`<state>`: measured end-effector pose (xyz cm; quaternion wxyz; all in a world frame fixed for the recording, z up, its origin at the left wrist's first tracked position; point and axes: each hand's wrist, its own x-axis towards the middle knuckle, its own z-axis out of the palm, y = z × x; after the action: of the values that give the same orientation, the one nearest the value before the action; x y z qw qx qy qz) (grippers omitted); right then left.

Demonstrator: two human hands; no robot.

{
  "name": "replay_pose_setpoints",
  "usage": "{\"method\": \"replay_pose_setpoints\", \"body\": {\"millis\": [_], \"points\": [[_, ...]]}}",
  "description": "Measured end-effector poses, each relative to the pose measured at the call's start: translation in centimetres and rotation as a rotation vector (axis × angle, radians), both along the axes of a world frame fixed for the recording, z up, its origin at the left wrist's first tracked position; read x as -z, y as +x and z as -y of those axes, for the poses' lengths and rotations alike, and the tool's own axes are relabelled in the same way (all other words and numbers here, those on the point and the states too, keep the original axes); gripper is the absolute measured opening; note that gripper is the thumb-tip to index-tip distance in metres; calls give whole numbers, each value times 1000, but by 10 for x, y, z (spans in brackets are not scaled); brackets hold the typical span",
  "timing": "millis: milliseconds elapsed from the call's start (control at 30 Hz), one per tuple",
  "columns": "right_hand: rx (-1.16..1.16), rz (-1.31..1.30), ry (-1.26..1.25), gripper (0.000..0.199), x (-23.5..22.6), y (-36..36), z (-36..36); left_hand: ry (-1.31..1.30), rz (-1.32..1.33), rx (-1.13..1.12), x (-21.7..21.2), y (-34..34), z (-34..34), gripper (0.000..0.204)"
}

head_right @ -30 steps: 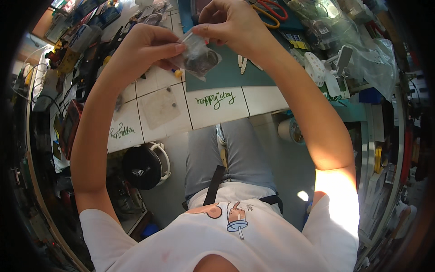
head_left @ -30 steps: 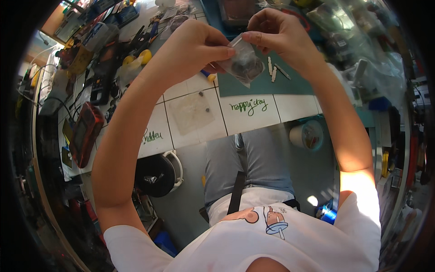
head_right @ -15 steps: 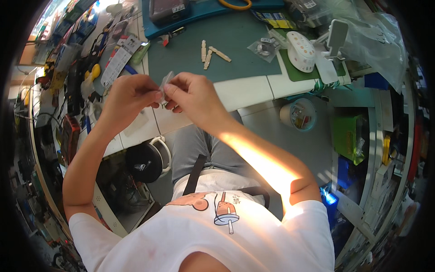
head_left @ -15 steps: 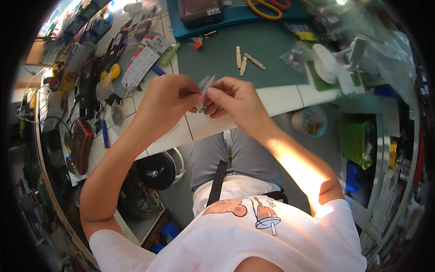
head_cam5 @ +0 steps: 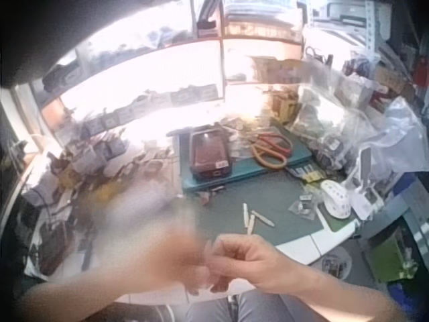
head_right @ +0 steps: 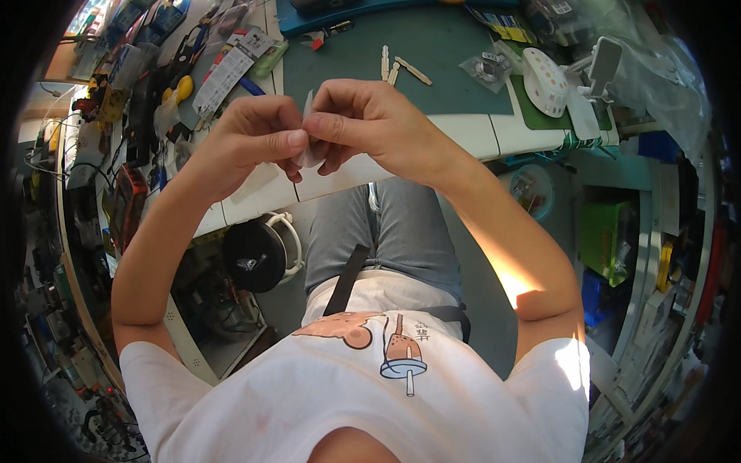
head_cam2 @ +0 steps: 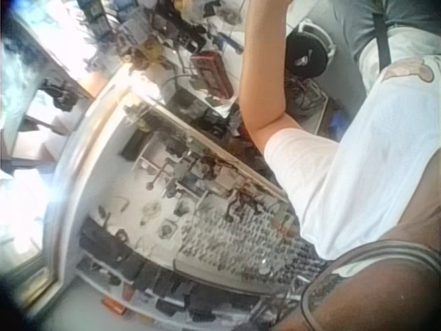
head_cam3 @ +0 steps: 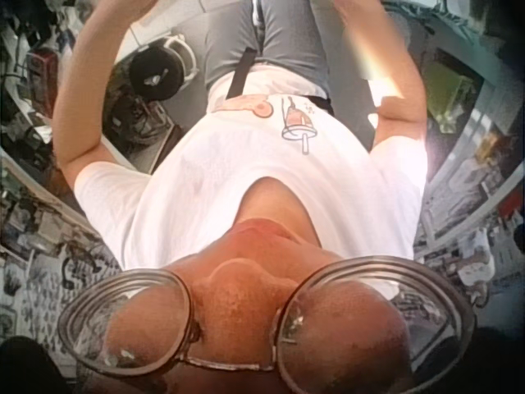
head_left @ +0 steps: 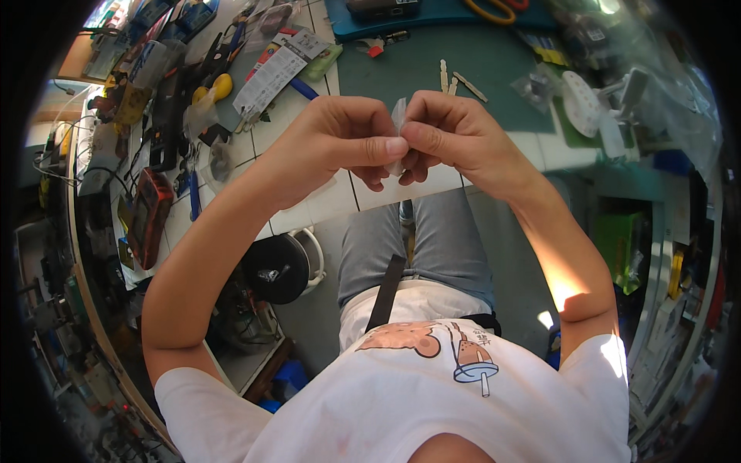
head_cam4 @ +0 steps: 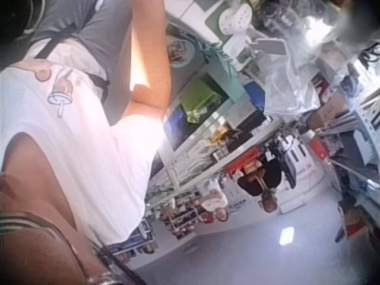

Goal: The person files a small metal key blank, then retrieves black plastic key fob shells and metal key blanks from plastic bags. They insert the key blanks into the shells and place the assembled units on the workbench.

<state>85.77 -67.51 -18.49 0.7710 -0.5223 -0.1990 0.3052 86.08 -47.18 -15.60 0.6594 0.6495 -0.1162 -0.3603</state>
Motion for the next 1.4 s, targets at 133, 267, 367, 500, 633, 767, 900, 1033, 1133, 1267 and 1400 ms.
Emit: {"method": "replay_pose_setpoints", "body": {"millis": [133,267,367,500,633,767,900,1033,1133,1267,1400], "points": [[48,-37,37,20,4,-3,-4,-37,-49,-64,0,0,-6,17],[164,-79,-104,19,0,-7,-11,13,36,-87,-1,-6,-4,11],[231,-92,-166,18,8,-13,-18,35,48,-178,5,-9,-6,10],[330,-90,-206,16,25,-24,-32,185,-56,-247,9,-11,-11,14],[397,-40,-256,18,22,-29,-38,234,-67,-233,10,-10,-17,16],[408,-13,-279,20,15,-31,-32,326,-12,-163,3,-9,-13,18],[285,-141,-322,21,-3,-26,-28,305,62,-124,4,-15,-10,17],[131,-130,-366,22,-9,-15,-23,297,161,-73,9,-17,-13,16],[124,-28,-319,20,-6,-13,-21,142,109,-157,11,-18,-12,15],[206,-4,-278,16,-4,-18,-27,4,-29,-287,12,-23,-11,14],[300,174,-483,13,-4,-19,-33,168,272,-316,19,-25,-9,10]]}}
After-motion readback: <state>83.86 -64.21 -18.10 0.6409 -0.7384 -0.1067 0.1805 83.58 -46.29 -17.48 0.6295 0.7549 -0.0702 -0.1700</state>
